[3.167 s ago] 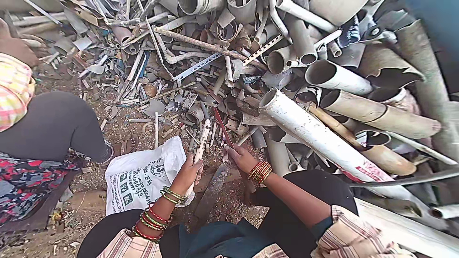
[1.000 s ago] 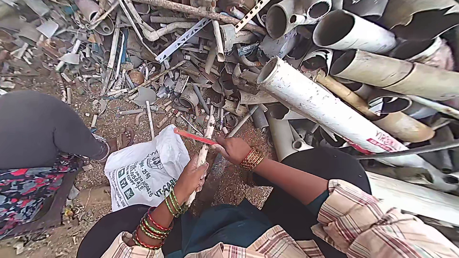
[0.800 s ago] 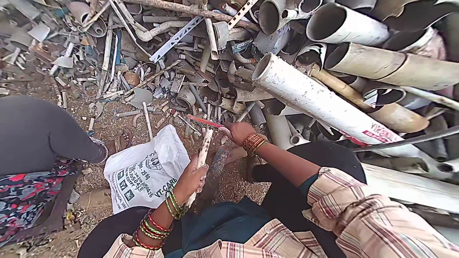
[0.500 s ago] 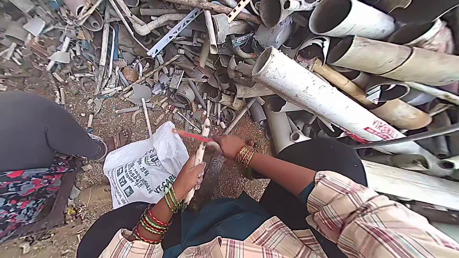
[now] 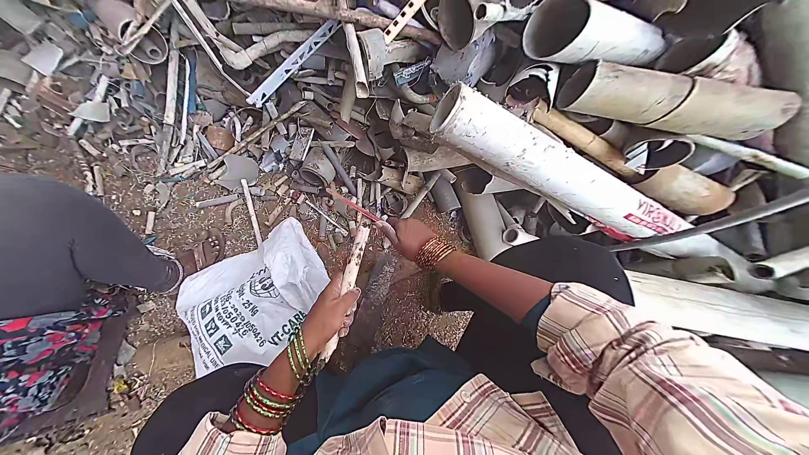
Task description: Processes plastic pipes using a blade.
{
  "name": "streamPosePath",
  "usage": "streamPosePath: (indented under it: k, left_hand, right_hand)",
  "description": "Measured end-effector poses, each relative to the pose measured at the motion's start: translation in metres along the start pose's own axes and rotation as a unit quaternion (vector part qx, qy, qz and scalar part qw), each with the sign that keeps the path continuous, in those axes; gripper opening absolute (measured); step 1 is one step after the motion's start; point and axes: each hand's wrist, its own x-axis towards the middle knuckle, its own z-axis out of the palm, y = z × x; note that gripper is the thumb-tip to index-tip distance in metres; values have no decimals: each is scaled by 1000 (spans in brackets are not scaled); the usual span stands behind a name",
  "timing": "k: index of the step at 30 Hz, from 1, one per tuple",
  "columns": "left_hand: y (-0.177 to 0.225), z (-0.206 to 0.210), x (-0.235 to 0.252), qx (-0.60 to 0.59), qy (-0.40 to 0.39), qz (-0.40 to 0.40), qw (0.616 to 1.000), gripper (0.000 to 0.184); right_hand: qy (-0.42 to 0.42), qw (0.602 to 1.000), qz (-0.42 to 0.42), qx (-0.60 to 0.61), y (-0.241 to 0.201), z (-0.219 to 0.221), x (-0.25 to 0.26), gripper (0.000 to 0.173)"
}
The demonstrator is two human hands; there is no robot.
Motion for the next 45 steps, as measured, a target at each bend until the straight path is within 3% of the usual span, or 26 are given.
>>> streamPosePath:
  k: [4, 6, 9, 11, 16, 20, 25, 28, 31, 39, 41, 45]
  left_hand:
    - [6, -10, 3, -27, 15, 9, 1000, 9]
    - [5, -9, 2, -24, 15, 8, 1000, 10]
    - [0, -1, -9, 6, -26, 26, 999, 32]
    - [7, -1, -18, -1, -37, 61, 997, 30]
    - [22, -20, -13, -43, 49, 103, 993, 16]
    - [19, -21, -7, -49, 38, 109, 992, 15]
    - [13, -25, -4, -70, 49, 106, 991, 9]
    - [13, -25, -3, -65, 58, 104, 991, 4]
    - [13, -24, -2, -47, 49, 106, 992, 5]
    - [10, -19, 0, 0, 29, 91, 995, 9]
    - [10, -20, -2, 19, 26, 81, 996, 15]
    - [8, -16, -8, 135, -1, 111, 985, 36]
  right_hand:
    - [-91, 990, -110, -10, -40, 18, -33, 57]
    - [-93, 988, -125, -22, -38, 21, -30, 58]
    - [-28, 998, 63, -9, 9, -3, 7, 67]
    - [-17, 994, 111, -17, 23, -6, 14, 70]
    - [-45, 995, 72, 55, -14, 9, -3, 67]
    - [68, 986, 54, 141, -8, -11, -5, 69]
    - [112, 982, -38, 149, -15, -9, -9, 54]
    - [77, 987, -116, 80, -18, -6, -13, 50]
    - [39, 984, -172, 17, -29, -3, -20, 57]
    - [-12, 980, -197, -38, -28, -6, -21, 62]
    - [1, 987, -160, -26, -21, -9, -15, 59]
    - [73, 997, 17, 5, 6, -25, 4, 57]
